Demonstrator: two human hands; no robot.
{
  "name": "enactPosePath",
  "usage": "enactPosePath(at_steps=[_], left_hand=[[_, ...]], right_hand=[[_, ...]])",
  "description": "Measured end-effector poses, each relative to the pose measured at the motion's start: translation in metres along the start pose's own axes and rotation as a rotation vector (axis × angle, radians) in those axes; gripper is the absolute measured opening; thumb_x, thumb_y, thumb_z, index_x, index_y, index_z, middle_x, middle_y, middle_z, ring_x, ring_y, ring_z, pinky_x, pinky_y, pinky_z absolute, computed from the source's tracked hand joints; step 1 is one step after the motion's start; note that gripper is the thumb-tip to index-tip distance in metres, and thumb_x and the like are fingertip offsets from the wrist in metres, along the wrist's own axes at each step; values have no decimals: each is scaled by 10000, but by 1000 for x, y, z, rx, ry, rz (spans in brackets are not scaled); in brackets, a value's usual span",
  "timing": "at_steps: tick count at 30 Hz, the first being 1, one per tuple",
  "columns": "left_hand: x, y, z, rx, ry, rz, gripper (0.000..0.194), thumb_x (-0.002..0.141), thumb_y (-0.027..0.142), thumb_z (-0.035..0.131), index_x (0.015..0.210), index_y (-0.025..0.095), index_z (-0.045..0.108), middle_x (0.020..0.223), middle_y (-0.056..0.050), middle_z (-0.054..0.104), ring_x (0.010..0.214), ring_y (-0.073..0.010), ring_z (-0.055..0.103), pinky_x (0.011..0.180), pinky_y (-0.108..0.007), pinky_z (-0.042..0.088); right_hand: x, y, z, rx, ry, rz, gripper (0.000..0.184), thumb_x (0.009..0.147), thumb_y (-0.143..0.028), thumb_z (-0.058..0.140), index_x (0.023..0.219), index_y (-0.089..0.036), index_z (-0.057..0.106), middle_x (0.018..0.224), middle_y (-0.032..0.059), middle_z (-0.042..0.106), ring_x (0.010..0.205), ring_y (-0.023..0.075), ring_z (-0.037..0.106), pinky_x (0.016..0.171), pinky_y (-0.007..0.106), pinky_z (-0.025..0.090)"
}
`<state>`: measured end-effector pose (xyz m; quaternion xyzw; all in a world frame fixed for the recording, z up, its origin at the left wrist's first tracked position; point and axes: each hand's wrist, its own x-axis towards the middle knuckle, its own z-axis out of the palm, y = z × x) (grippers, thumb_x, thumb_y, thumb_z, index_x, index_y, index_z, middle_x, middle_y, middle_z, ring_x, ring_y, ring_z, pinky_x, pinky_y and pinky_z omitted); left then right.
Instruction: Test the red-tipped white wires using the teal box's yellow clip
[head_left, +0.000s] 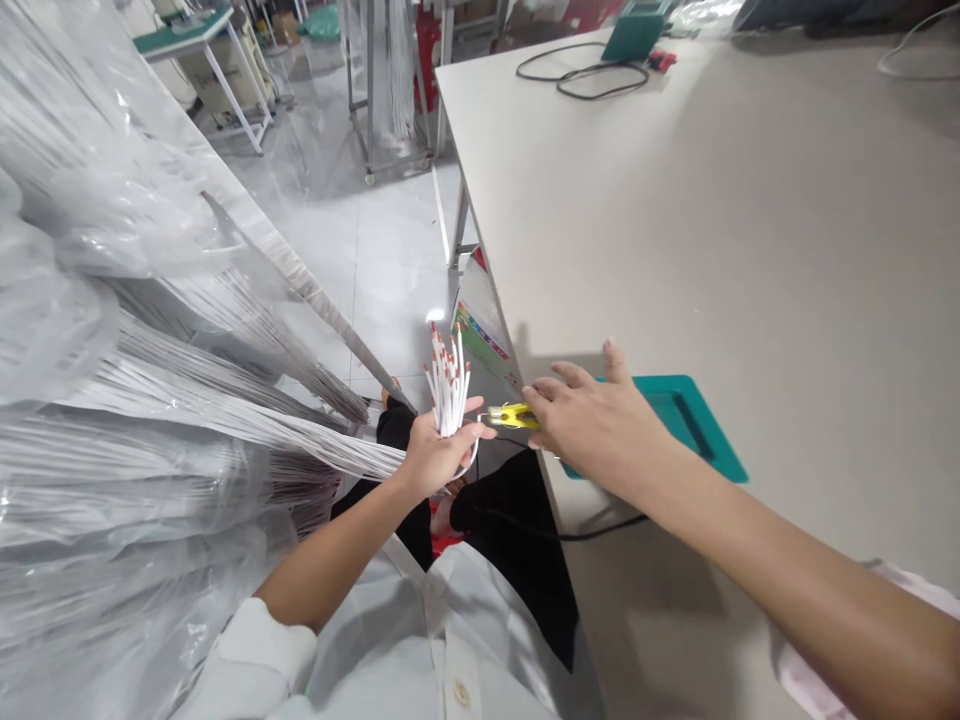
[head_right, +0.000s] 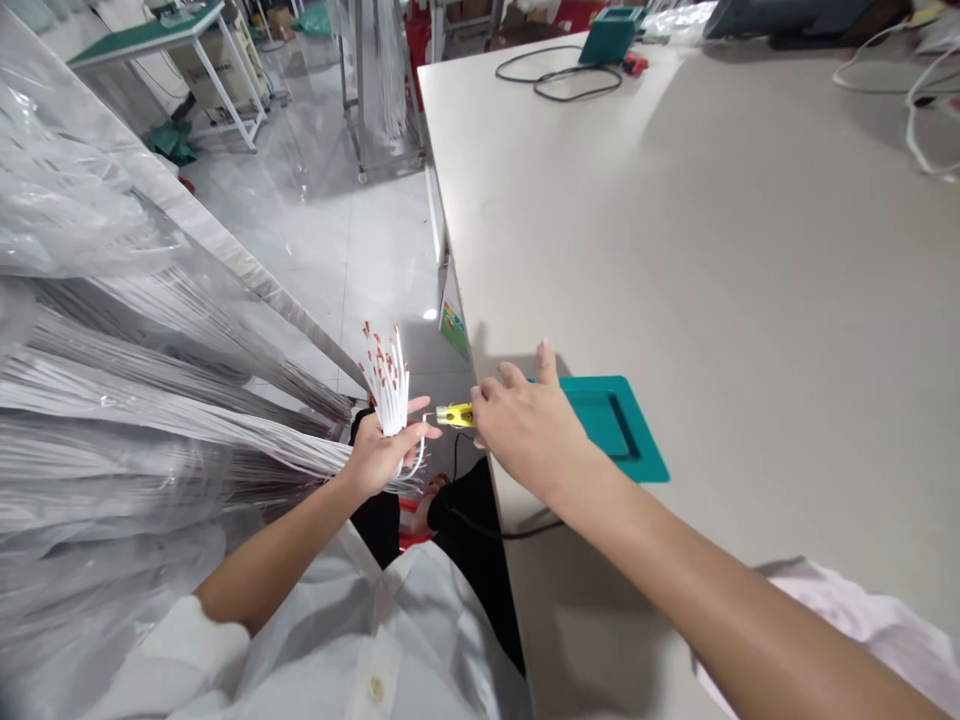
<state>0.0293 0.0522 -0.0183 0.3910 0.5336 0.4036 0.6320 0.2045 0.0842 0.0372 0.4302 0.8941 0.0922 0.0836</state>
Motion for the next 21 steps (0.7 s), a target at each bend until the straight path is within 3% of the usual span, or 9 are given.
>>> enactPosePath(at_steps=[11,13,17,21], left_hand=[[5,-13,6,42,5,-13,468,733,236,593,1167,62,573,828,-130,713,368,-33,445,394,-191,382],[5,-13,6,55,5,-3,467,728,253,611,1157,72,583,827,-125,713,376,-38,458,405,-195,394],[7,-13,6,86,17,11,446,728,241,613,1151,102,593,813,-104,716,379,-41,457,420,-201,408],[6,-11,3,115,45,0,426,742,232,583,1149,105,591,777,-81,714,372,-35,421,402,-191,389]], right_hand=[[3,-1,10,-49,15,-81,199,780,-77,483,712,-155,652,662,100,680,830,279,608,969,599,204],[1,-1,9,-5,25,-32,132,790,-162,527,809,-140,656,742,120,692,902,307,595,952,611,214],[-3,-1,12,67,45,6,370,797,-266,572,1123,-91,570,1000,161,670,1031,325,559,959,611,228],[-4,5,16,124,92,14,443,814,-276,571,1217,-101,514,1072,158,653,1040,310,570,974,595,261]])
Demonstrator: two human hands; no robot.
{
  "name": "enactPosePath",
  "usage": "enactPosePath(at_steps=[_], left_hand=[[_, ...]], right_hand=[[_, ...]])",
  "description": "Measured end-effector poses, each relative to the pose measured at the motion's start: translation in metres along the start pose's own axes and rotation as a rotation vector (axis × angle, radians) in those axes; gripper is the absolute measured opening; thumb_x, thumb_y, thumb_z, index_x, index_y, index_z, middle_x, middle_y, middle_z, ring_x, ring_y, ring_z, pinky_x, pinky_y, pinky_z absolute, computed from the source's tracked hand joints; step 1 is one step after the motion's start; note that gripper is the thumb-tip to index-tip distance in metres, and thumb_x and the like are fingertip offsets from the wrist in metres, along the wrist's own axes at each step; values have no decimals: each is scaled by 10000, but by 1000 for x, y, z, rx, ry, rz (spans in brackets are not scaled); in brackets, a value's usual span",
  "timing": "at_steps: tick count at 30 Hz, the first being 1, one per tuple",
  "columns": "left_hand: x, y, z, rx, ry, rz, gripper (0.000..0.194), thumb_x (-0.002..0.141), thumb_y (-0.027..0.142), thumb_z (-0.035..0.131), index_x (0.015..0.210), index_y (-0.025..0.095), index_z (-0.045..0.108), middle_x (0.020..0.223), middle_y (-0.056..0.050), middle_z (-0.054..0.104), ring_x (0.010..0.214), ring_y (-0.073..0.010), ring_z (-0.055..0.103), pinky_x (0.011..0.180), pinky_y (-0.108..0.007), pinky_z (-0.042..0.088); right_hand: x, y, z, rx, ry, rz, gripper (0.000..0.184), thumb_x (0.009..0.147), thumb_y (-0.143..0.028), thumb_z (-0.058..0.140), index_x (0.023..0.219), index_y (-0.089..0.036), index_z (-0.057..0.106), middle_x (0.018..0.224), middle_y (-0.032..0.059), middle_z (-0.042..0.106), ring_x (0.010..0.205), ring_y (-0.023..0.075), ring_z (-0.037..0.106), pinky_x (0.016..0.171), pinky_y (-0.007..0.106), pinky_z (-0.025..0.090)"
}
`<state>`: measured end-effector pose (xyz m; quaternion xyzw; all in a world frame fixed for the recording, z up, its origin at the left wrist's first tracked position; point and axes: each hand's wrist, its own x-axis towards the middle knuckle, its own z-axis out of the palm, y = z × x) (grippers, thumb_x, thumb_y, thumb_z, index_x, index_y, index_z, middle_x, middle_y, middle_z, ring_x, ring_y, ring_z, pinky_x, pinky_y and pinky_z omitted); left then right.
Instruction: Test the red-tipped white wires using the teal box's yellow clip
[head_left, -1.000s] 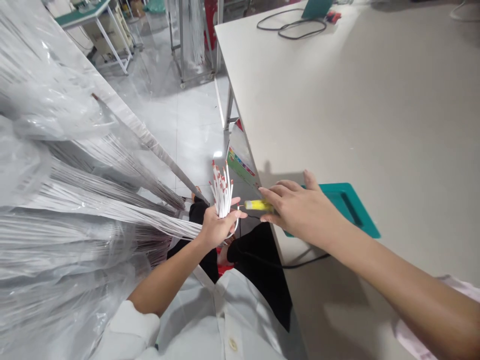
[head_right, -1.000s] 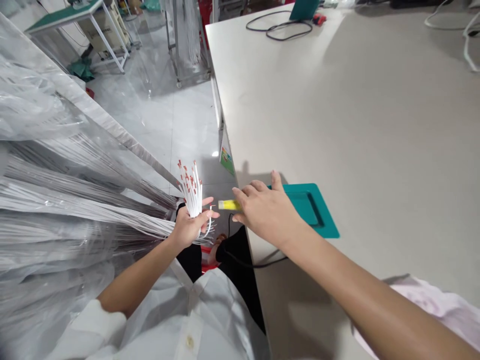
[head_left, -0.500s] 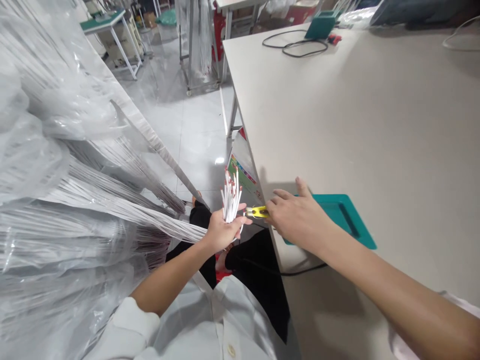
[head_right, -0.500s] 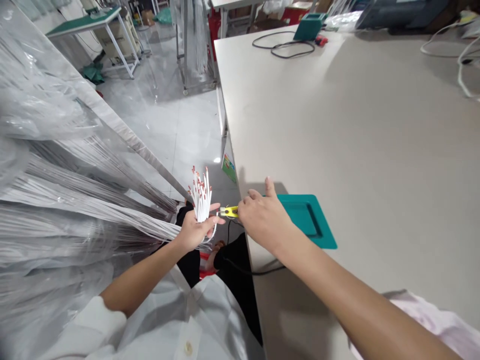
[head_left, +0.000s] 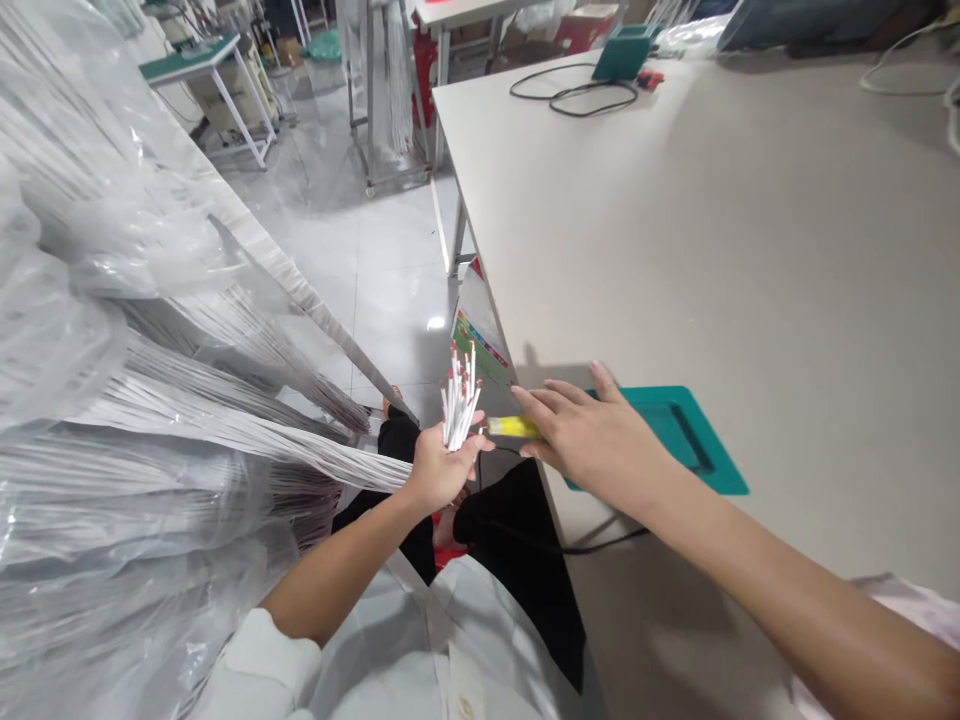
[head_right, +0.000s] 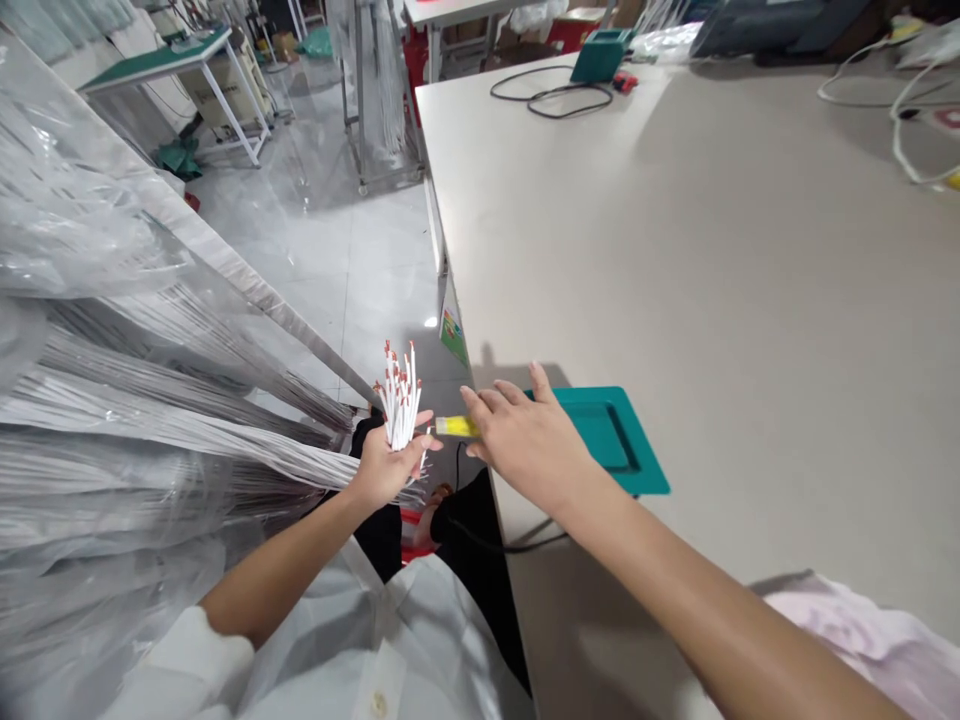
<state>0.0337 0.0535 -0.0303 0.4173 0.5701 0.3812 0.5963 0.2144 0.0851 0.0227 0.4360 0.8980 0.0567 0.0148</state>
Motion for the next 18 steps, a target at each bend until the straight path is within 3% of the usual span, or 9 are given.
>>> enactPosePath(at_steps=[3,5,8,10,15,18], left_hand=[[-4,3,-8,-12,16,-18,443,745,239,572,1164,94,572,757,-71,709,374,-36,401,390,-187,368],[-9,6,-14,-6,38,9,467,753,246,565,1195,98,545,751,-61,705,381,-38,394,400,-191,363],[-19,12,-24,-15,19,77,531,770,279,561,1263,101,478,730,-47,691,393,-43,391,409,-196,350],[-26,16,-29,-29,-21,103,552,770,316,572,1271,107,471,697,-31,672,385,-42,382,402,-199,332],[-39,18,-39,-72,-162,61,619,731,402,628,1259,111,487,668,-37,654,367,-40,363,371,-197,281],[-42,16,-42,-141,-190,38,643,700,437,657,1234,106,516,612,-32,627,350,-39,348,357,-199,255]], right_hand=[[-1,1,-2,35,61,-33,469,808,-335,584,1203,-88,530,1080,164,649,1016,309,582,966,582,304],[-4,-5,-5,101,157,-74,391,834,-326,550,1143,-87,579,1081,157,652,1009,288,590,955,528,364],[-10,-29,-6,315,318,-97,278,887,-190,442,1087,-122,622,1080,117,661,968,201,616,879,345,473],[-13,-49,-3,516,382,5,290,891,-172,411,1080,-128,626,1054,121,664,948,192,623,822,309,503],[-8,-81,12,1296,209,294,263,868,-332,475,974,-175,657,839,64,653,752,157,622,690,276,521],[0,-87,12,1583,164,331,290,822,-417,529,851,-178,690,750,36,588,633,130,568,572,250,484]])
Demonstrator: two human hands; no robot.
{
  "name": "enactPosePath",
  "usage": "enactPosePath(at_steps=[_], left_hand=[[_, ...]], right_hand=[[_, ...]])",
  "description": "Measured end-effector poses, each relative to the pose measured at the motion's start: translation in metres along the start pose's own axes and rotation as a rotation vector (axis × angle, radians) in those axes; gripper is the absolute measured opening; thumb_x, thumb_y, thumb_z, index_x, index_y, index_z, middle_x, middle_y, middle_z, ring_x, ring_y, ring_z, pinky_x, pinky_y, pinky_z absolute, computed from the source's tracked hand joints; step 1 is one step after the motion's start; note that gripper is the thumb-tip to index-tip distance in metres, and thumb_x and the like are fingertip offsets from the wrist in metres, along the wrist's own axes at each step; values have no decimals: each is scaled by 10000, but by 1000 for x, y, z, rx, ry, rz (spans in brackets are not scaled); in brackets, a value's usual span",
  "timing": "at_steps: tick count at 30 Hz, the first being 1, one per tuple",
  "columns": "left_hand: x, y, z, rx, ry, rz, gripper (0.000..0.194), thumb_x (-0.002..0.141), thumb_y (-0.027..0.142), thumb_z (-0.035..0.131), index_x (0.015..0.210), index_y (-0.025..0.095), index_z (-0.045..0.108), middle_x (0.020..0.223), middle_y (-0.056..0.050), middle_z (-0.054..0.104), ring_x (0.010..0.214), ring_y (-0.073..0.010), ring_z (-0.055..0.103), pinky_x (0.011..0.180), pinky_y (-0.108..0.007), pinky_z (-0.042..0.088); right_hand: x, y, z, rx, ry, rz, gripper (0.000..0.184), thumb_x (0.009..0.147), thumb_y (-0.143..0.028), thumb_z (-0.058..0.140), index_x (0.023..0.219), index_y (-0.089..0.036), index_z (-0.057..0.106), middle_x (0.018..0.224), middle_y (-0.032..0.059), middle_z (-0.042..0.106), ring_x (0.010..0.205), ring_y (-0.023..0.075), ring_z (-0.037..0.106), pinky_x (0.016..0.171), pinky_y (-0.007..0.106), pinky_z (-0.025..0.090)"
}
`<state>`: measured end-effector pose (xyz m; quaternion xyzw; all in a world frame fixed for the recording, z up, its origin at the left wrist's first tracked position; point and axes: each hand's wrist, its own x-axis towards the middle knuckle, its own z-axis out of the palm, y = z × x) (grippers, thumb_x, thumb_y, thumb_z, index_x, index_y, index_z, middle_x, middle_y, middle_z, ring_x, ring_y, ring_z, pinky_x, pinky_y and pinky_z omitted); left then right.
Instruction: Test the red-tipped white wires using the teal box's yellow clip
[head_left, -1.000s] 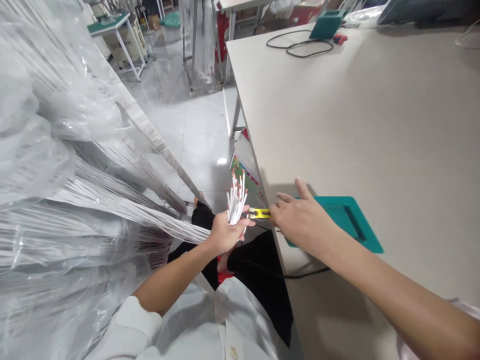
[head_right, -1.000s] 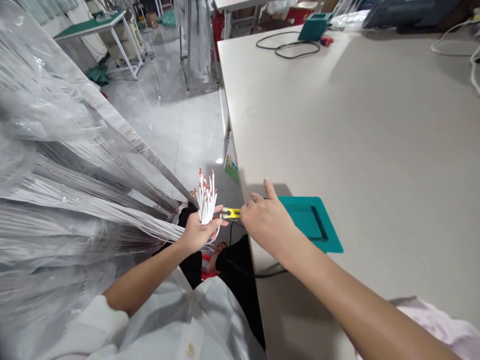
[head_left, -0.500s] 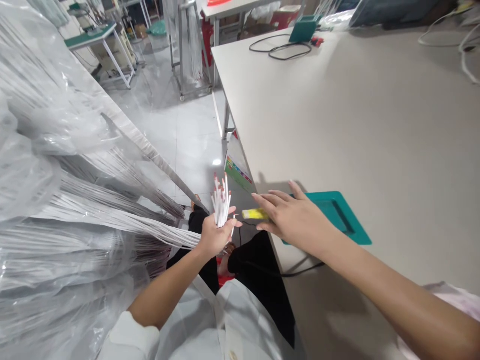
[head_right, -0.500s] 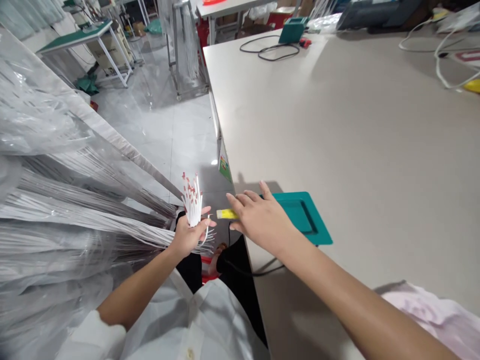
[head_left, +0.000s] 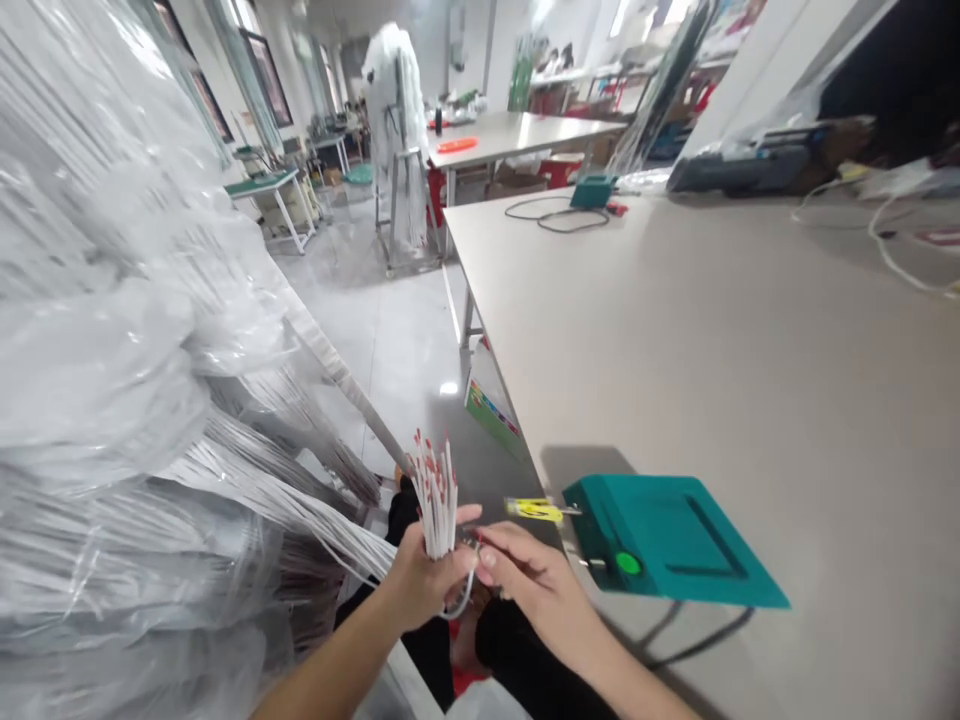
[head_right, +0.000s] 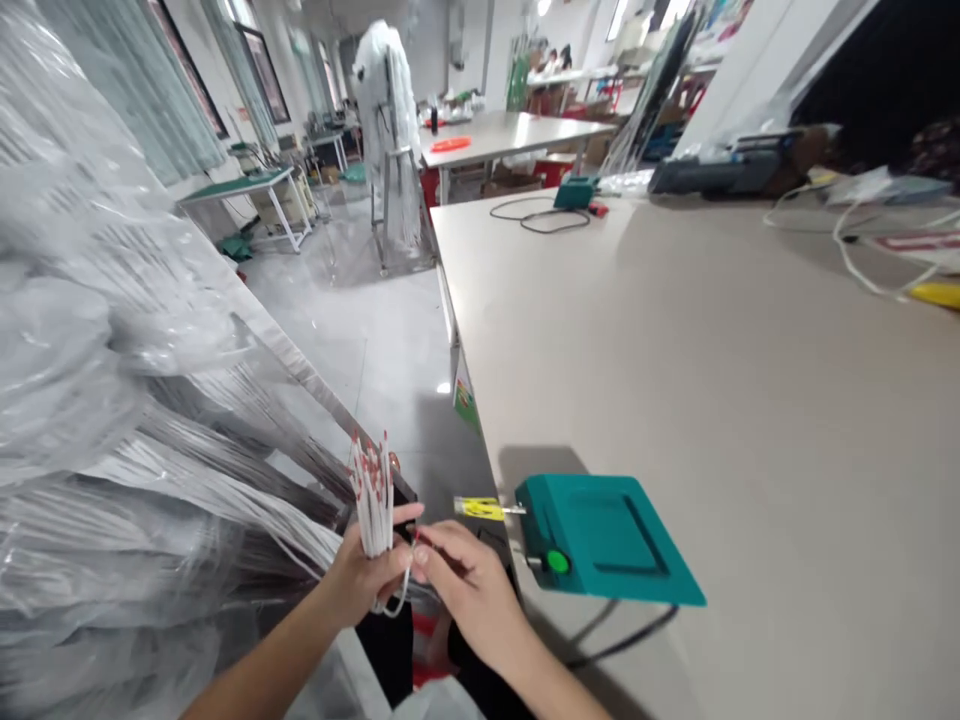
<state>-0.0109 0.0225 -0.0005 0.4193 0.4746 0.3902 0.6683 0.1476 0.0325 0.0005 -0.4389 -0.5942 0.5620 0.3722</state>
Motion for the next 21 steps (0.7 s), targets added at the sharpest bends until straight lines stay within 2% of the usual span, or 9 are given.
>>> enactPosePath(at_steps=[4,8,11,13,17,21], left_hand=[[-3,-2,-2,-80,-26,-5,673,659,466,696,1221,132,534,622,-40,633,362,-34,361,364,-186,236],[-6,-5,-3,-118,-90,-103,742,594,508,730,1210,140,546,559,-10,588,348,-22,322,352,-175,194],[-7,-10,-2,-107,-104,-124,781,562,530,741,1203,127,548,512,23,524,342,-16,297,351,-174,186],[-6,-14,-1,-84,-84,-106,780,570,539,733,1205,128,545,532,18,534,349,-13,293,360,-176,194],[-3,-22,1,-36,-26,-77,733,609,526,713,1203,131,545,610,-21,598,377,-29,336,377,-187,231],[0,-26,-2,6,-22,-40,604,663,494,683,1118,107,593,645,-41,616,382,-32,345,374,-189,250]], right_hand=[[2,-3,6,248,-15,77,276,729,-445,635,741,-179,707,682,16,553,529,99,506,469,229,387],[-2,3,15,410,-33,149,327,721,-448,647,587,-149,634,531,-7,528,471,80,459,484,225,330],[-4,9,19,540,-34,289,362,675,-495,665,604,-151,573,484,-27,509,427,70,433,456,208,275],[-3,9,18,498,-52,305,382,675,-516,650,613,-152,554,492,-27,505,426,69,424,450,203,260],[-3,-1,8,120,-21,37,377,793,-453,542,563,-155,539,596,3,504,548,102,475,530,231,365],[-7,-7,1,-172,12,-201,338,878,-331,434,610,-173,567,671,25,529,649,130,539,613,245,447]])
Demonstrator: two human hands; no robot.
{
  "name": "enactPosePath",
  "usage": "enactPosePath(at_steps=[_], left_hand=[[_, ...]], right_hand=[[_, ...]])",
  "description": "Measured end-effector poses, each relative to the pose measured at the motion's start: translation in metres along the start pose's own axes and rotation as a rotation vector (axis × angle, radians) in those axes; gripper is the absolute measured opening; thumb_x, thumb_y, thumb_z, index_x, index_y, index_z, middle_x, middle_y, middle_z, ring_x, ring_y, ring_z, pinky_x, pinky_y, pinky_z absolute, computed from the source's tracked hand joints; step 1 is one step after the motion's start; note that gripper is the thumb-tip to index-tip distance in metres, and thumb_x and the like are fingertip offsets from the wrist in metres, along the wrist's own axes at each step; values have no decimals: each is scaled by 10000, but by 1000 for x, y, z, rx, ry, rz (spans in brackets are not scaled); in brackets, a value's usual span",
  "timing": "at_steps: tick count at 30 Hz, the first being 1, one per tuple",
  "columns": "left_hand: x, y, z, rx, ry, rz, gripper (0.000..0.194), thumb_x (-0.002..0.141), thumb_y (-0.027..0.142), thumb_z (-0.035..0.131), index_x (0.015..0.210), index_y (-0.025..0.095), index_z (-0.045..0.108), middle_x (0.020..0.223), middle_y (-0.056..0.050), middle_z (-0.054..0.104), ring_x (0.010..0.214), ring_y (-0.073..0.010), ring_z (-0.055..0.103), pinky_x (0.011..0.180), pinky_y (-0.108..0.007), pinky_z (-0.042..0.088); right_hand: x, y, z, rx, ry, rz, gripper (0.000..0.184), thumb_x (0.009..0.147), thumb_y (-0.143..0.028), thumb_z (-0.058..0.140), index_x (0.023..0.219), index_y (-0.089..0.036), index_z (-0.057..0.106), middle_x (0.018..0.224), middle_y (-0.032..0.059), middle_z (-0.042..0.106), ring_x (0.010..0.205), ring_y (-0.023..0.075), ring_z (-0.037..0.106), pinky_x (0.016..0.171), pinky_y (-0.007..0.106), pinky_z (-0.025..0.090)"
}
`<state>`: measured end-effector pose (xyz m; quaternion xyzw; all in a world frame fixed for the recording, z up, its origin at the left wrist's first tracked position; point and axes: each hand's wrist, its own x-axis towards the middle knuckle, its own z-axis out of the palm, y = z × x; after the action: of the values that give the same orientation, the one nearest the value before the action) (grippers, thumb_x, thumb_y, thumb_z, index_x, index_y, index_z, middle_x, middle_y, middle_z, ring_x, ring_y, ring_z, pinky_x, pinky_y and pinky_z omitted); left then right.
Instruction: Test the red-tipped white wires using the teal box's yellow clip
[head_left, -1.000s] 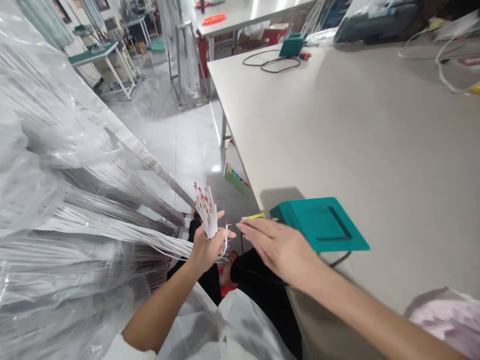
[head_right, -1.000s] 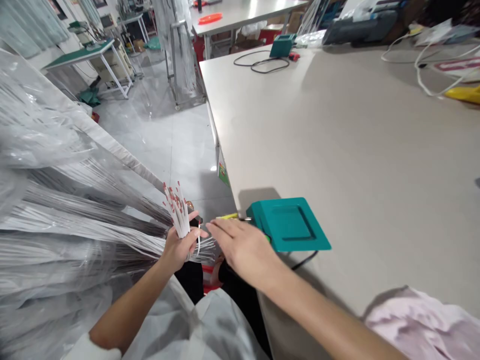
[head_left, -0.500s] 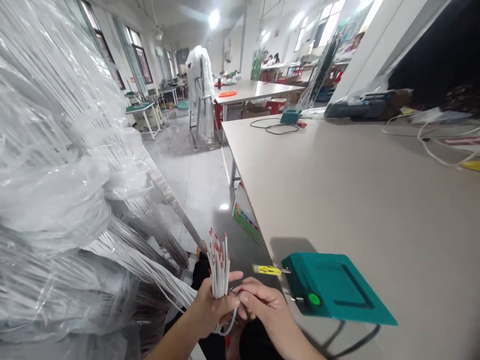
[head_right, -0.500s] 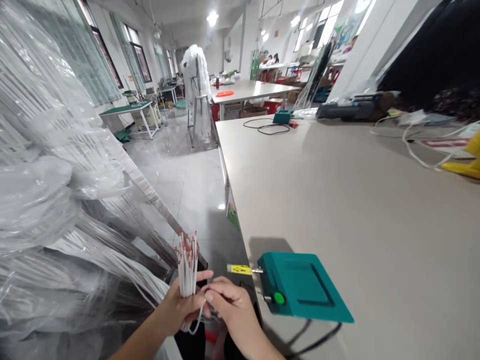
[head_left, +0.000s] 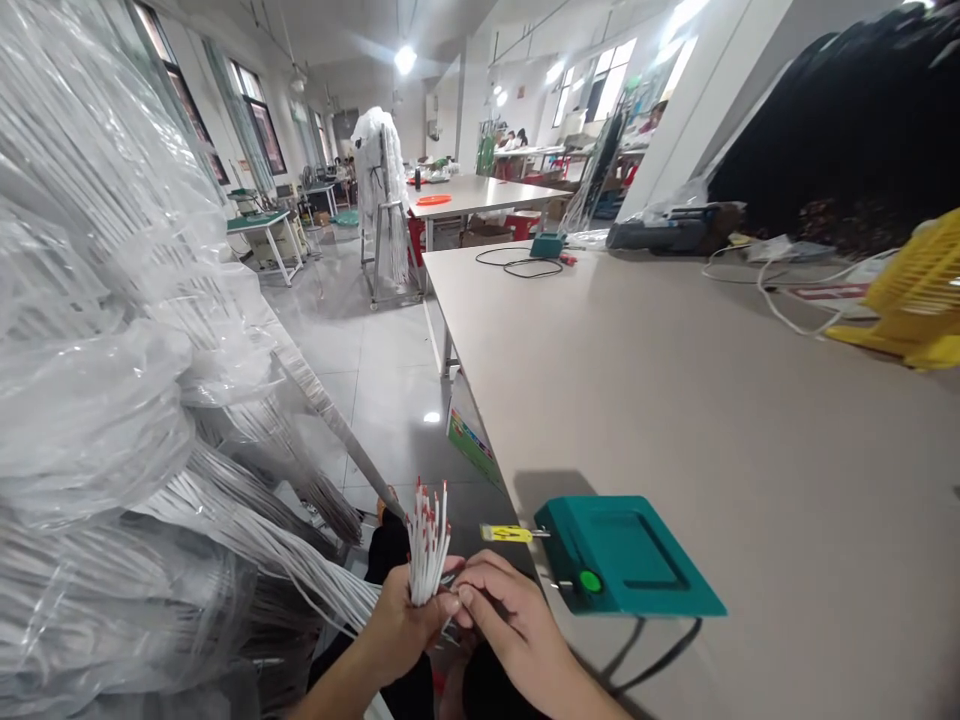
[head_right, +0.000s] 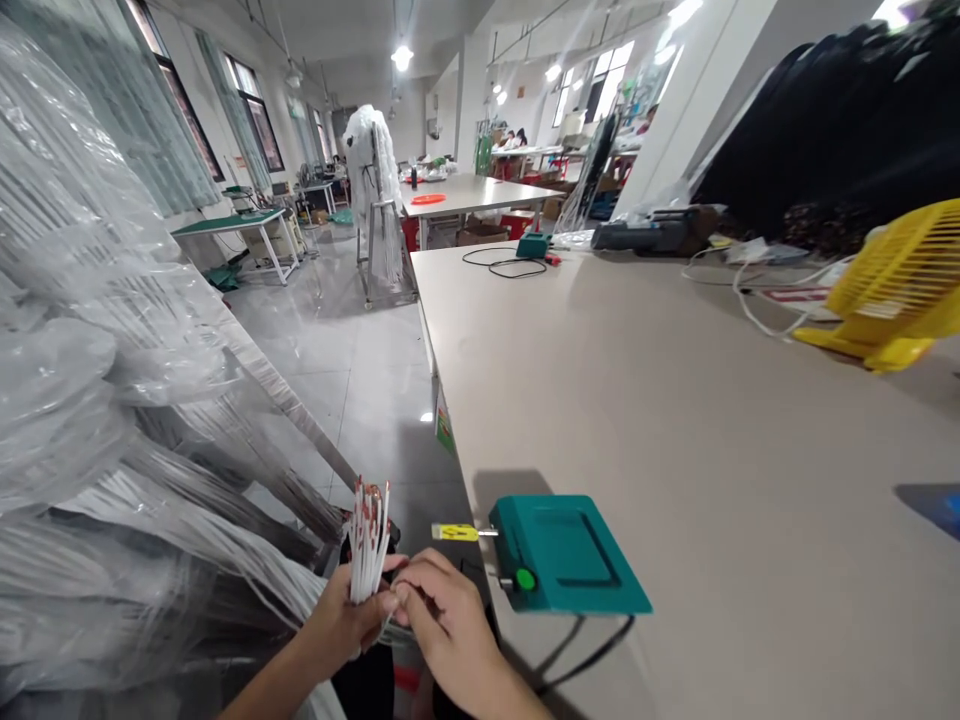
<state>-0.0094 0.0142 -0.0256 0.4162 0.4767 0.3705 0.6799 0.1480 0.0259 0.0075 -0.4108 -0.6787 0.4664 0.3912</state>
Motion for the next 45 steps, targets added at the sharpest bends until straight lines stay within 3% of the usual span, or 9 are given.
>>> enactPosePath(at_steps=[4,8,16,21,27,31,35,38,45], left_hand=[[1,5,2,81,-7,50,550,699,481,643,1051,59,622,649,-51,617,385,-32,358,374,-188,286],[1,17,6,103,243,84,498,718,446,620,1070,92,614,904,-115,663,439,-49,442,437,-219,390],[0,15,9,216,-29,14,319,720,398,626,619,96,628,564,-25,593,407,-56,435,394,-185,340],[2,14,12,128,109,34,319,704,423,648,716,104,664,648,-48,664,467,-96,539,481,-221,437],[7,20,10,-8,495,78,324,736,434,618,778,116,663,619,-46,670,490,-107,571,527,-233,454],[3,26,17,94,412,115,261,715,367,647,769,115,683,467,17,563,393,-66,430,447,-211,366],[0,28,26,64,322,78,226,681,318,665,797,128,701,788,-58,686,509,-92,517,492,-228,394],[0,30,29,48,342,64,226,700,316,643,810,126,694,780,-57,680,469,-78,480,486,-233,387],[0,34,25,129,389,69,201,712,327,627,713,130,666,511,18,550,500,-101,484,529,-230,396]], right_hand=[[-5,10,-1,-187,86,-139,232,879,-246,436,799,-193,647,809,58,600,751,143,595,676,247,499],[-9,21,0,-420,330,-287,306,809,-209,550,1108,-202,611,1008,106,612,930,207,591,817,345,496],[0,9,5,-127,248,-80,121,805,-236,572,777,-187,679,772,46,634,661,136,607,580,236,491],[2,12,3,-6,283,38,238,830,-269,539,621,-182,615,669,30,610,633,137,576,597,254,462],[-1,18,3,-15,257,41,178,855,-281,504,740,-187,601,745,37,598,703,149,562,679,279,460],[-3,18,9,-88,160,-7,196,869,-257,473,720,-188,579,733,33,578,691,139,552,661,263,461],[-5,21,13,-150,93,-113,188,880,-202,430,768,-191,580,762,41,577,742,142,561,681,257,471],[-4,24,12,-183,61,-147,184,874,-182,436,810,-199,608,801,48,593,771,145,576,706,264,480],[0,19,4,-89,330,6,132,826,-268,549,860,-218,666,836,47,634,782,170,607,695,312,510]])
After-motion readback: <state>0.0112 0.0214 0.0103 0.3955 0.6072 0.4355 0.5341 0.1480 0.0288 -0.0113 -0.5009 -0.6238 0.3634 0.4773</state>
